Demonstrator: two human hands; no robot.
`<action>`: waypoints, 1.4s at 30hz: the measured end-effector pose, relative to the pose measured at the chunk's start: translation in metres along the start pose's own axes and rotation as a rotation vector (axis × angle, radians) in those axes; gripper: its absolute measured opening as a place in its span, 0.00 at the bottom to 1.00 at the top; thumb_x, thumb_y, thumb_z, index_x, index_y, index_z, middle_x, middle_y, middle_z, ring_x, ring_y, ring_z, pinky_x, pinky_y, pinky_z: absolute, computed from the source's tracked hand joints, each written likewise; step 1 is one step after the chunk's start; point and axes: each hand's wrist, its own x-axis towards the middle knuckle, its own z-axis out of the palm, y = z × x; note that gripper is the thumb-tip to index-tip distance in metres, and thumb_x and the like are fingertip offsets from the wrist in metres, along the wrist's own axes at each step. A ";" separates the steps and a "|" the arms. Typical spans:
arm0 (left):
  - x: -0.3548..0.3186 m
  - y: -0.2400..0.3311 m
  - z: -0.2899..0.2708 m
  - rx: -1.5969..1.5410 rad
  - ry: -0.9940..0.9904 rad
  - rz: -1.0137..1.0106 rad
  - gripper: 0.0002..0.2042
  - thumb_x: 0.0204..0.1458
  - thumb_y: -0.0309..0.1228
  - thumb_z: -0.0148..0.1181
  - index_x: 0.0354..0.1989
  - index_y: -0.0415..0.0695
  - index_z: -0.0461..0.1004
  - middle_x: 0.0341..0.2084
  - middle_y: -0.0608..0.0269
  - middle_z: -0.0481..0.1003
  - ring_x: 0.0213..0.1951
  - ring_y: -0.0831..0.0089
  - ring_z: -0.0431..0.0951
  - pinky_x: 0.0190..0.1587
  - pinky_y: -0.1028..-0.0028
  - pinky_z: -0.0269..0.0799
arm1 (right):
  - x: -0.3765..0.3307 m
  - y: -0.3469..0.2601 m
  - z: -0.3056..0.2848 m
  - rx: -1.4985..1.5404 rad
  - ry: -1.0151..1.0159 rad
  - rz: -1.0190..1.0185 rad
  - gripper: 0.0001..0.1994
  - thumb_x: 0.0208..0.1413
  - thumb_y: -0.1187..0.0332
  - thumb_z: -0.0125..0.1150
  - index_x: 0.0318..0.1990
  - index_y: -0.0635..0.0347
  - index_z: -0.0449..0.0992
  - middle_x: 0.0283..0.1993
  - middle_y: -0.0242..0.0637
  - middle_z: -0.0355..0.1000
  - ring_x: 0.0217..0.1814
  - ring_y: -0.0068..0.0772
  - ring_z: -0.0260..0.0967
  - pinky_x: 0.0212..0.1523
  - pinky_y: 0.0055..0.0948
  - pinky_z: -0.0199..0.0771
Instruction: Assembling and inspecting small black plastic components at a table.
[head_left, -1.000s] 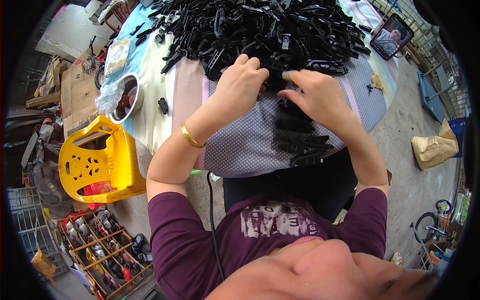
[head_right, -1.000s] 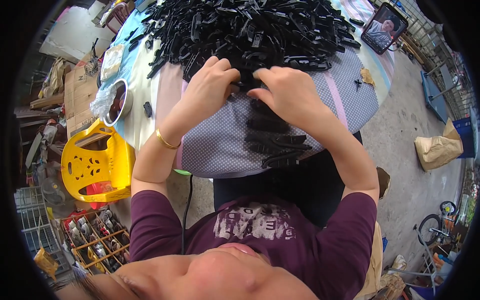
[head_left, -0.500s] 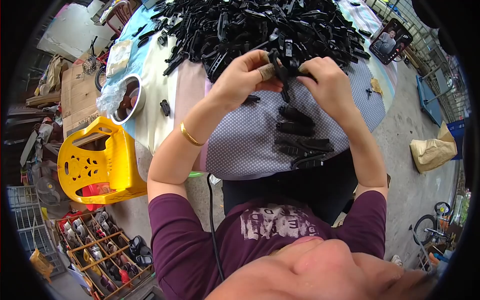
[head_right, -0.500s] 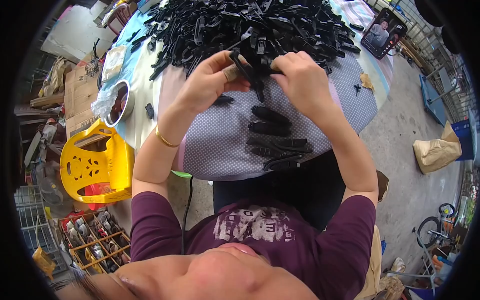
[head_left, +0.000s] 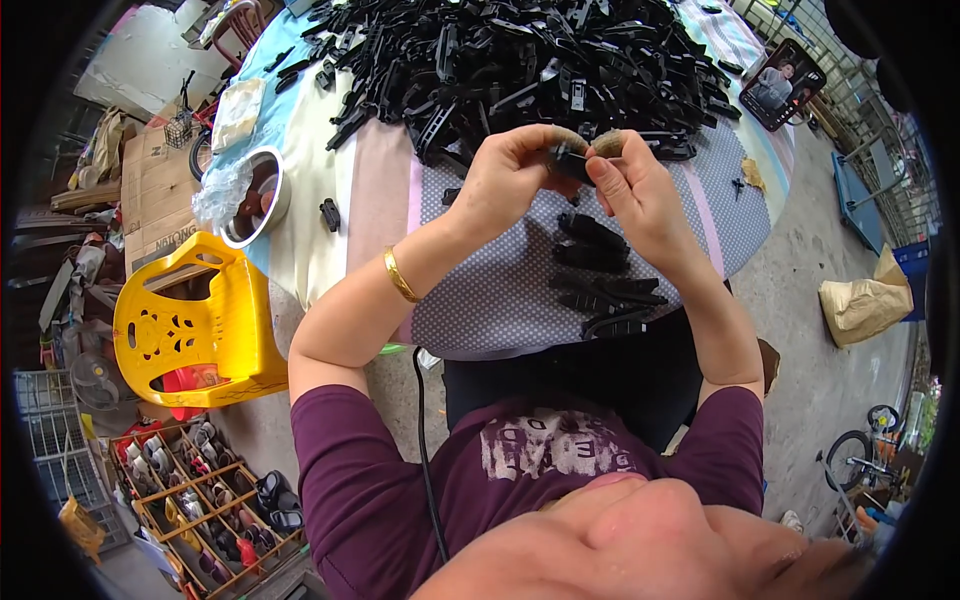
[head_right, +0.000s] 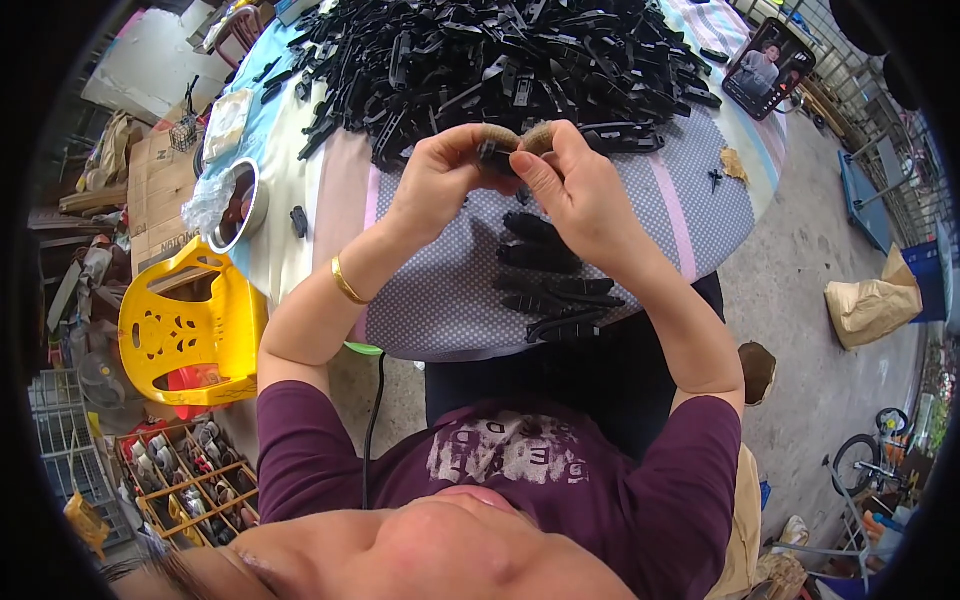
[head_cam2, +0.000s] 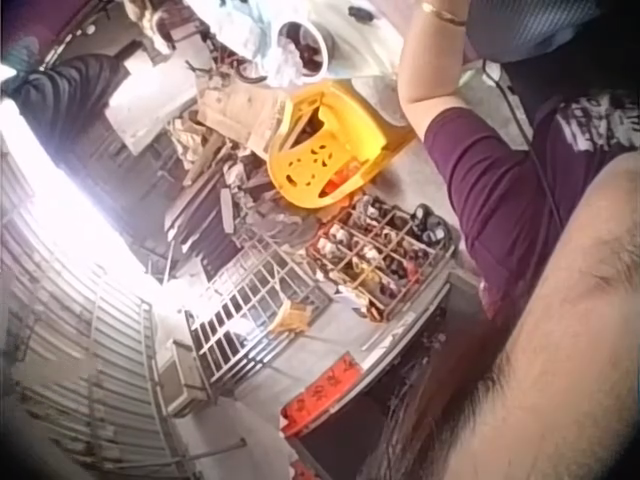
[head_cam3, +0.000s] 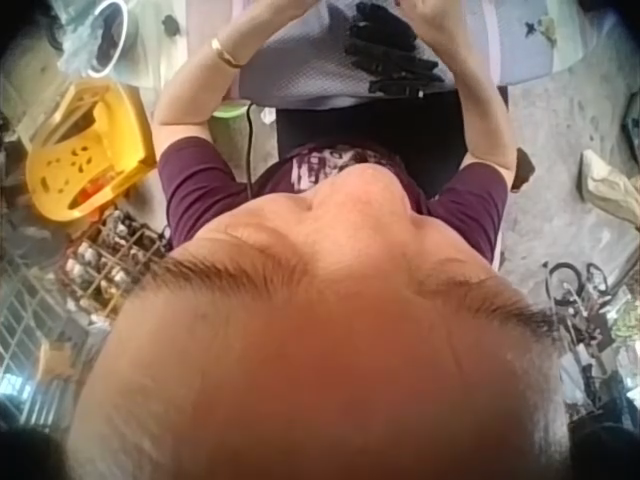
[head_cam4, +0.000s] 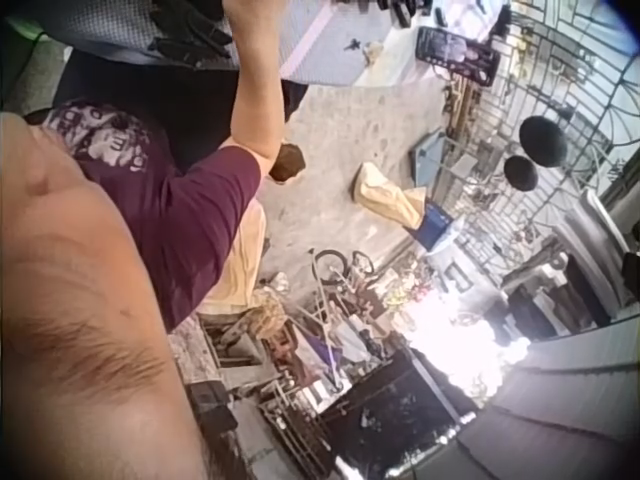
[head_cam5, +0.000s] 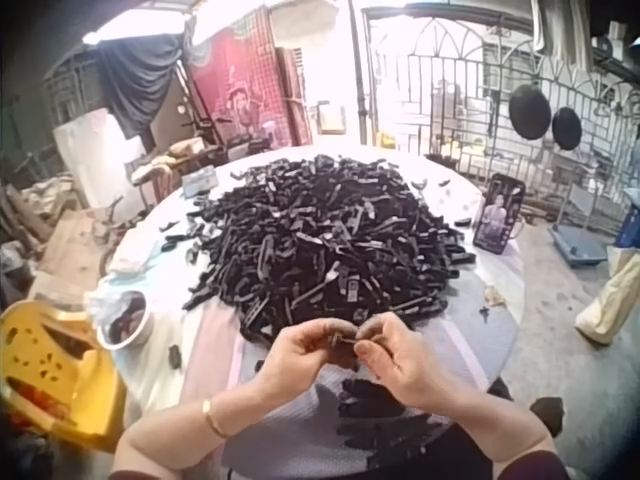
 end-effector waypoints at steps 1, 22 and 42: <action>-0.002 0.004 0.007 0.036 0.039 0.021 0.16 0.50 0.14 0.44 0.48 0.35 0.68 0.35 0.59 0.75 0.36 0.73 0.77 0.43 0.75 0.74 | 0.000 0.001 0.002 -0.157 0.080 -0.074 0.12 0.62 0.61 0.45 0.39 0.62 0.65 0.22 0.30 0.66 0.19 0.17 0.59 0.20 0.19 0.58; -0.014 0.022 0.017 0.451 0.067 0.254 0.16 0.45 0.18 0.61 0.46 0.35 0.72 0.37 0.60 0.77 0.38 0.80 0.75 0.43 0.81 0.73 | -0.008 -0.011 -0.025 -0.281 -0.012 -0.144 0.18 0.42 0.65 0.68 0.39 0.66 0.73 0.31 0.35 0.73 0.33 0.26 0.69 0.36 0.23 0.67; 0.002 0.005 0.003 1.209 -0.042 0.645 0.12 0.36 0.18 0.55 0.30 0.45 0.75 0.40 0.59 0.70 0.46 0.59 0.67 0.49 0.68 0.67 | -0.011 0.006 -0.048 -0.934 0.205 -0.201 0.08 0.45 0.71 0.60 0.34 0.63 0.75 0.30 0.39 0.70 0.30 0.33 0.67 0.29 0.27 0.66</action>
